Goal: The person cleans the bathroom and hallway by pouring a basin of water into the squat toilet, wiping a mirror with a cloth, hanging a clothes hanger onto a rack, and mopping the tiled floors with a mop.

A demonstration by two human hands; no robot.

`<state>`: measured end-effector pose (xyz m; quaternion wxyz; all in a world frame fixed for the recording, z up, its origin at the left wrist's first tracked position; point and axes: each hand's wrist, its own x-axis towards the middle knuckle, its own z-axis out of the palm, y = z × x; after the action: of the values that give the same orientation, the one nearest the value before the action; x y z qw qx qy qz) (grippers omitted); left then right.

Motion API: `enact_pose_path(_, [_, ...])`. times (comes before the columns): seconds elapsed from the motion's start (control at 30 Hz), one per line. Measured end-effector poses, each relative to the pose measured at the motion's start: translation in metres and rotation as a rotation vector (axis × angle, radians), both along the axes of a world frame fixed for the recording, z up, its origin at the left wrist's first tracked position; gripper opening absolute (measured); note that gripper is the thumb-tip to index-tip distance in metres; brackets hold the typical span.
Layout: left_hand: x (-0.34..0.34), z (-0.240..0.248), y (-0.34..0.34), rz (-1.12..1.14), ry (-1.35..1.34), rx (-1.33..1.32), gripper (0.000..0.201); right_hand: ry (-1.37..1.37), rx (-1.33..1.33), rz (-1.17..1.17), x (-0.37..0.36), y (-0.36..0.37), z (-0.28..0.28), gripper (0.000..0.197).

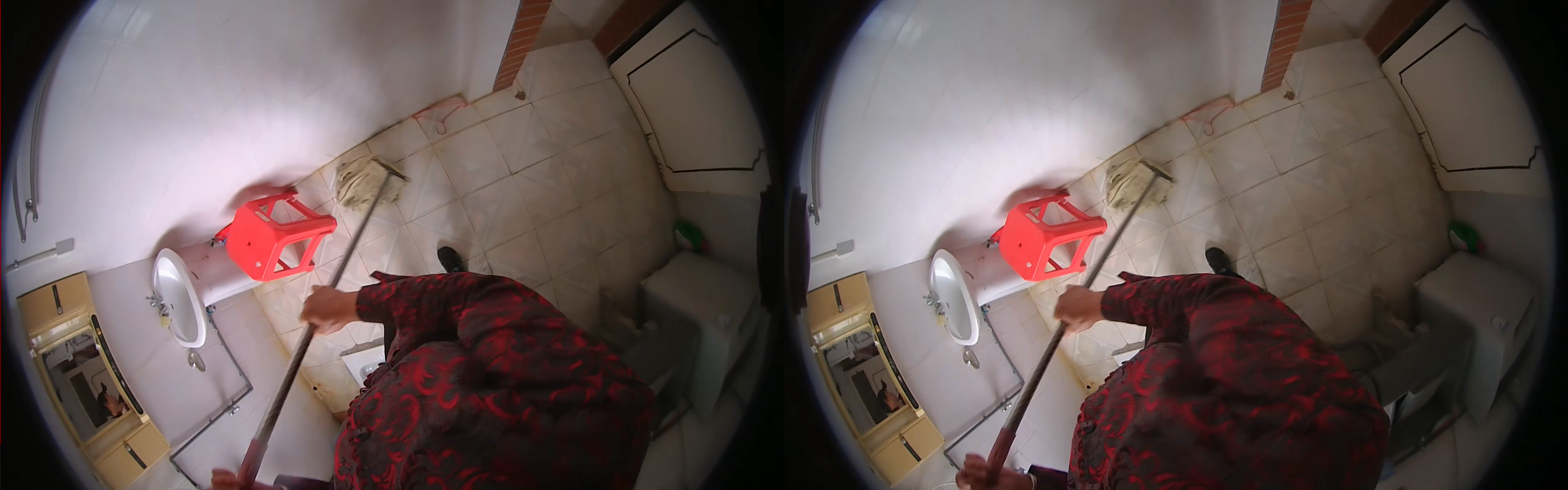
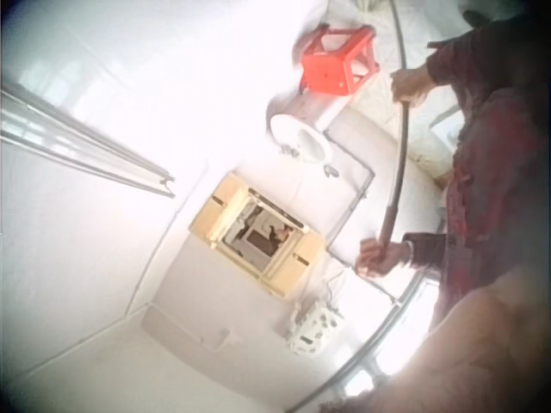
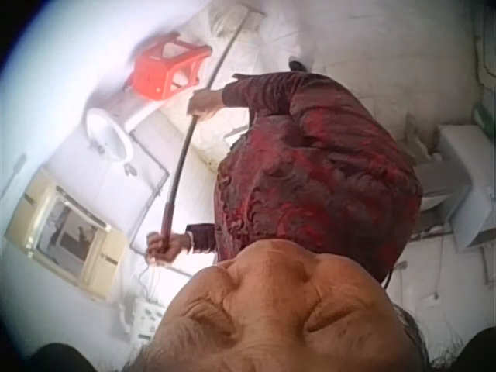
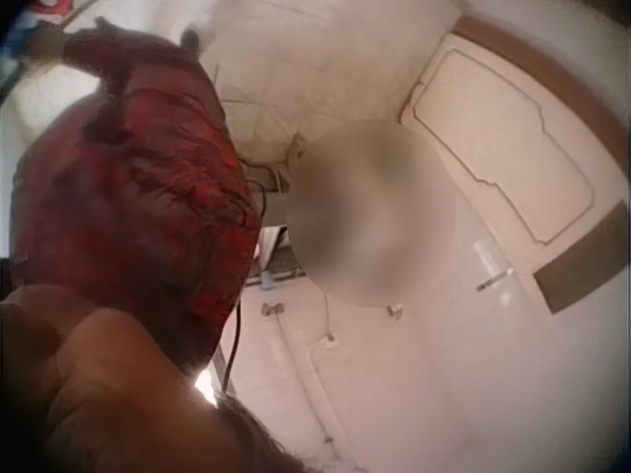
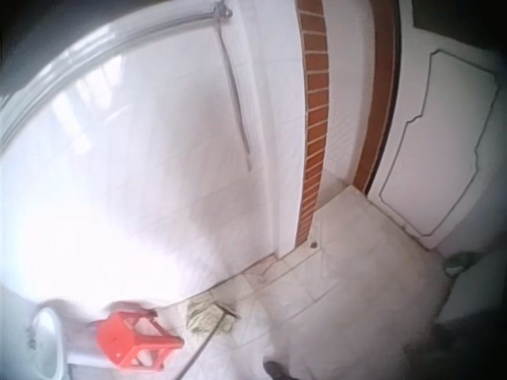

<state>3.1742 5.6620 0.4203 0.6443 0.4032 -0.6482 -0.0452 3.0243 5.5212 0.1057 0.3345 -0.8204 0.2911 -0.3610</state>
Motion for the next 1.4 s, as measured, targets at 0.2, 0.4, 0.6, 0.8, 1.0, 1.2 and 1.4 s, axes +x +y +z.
enact_pose_path(0.2, [-0.037,-0.066,-0.054,-0.171,0.137,0.309,0.028,0.219,0.235,-0.157,-0.100,0.036,-0.054,0.036])
enact_pose_path(0.4, [-0.071,-0.148,-0.100,-0.231,0.344,0.681,0.016,0.341,0.450,-0.360,-0.189,0.078,-0.096,0.028])
enact_pose_path(0.6, [-0.091,-0.176,-0.165,-0.476,0.467,0.781,0.017,0.353,0.540,-0.527,-0.230,0.082,-0.089,0.027])
enact_pose_path(0.8, [-0.091,-0.174,-0.246,-0.465,0.586,0.746,0.020,0.323,0.684,-0.484,-0.241,0.012,-0.048,0.032])
enact_pose_path(1.0, [-0.110,-0.194,-0.293,-0.342,0.688,0.712,0.015,0.369,0.738,-0.381,-0.267,-0.058,-0.062,0.034])
enact_pose_path(1.2, [-0.166,-0.267,-0.307,0.079,0.632,0.956,0.014,0.495,0.660,-0.302,-0.312,-0.116,-0.134,0.039])
enact_pose_path(1.4, [-0.139,-0.308,-0.304,0.363,0.698,1.044,0.015,0.458,1.059,-0.322,-0.384,-0.138,-0.225,0.037])
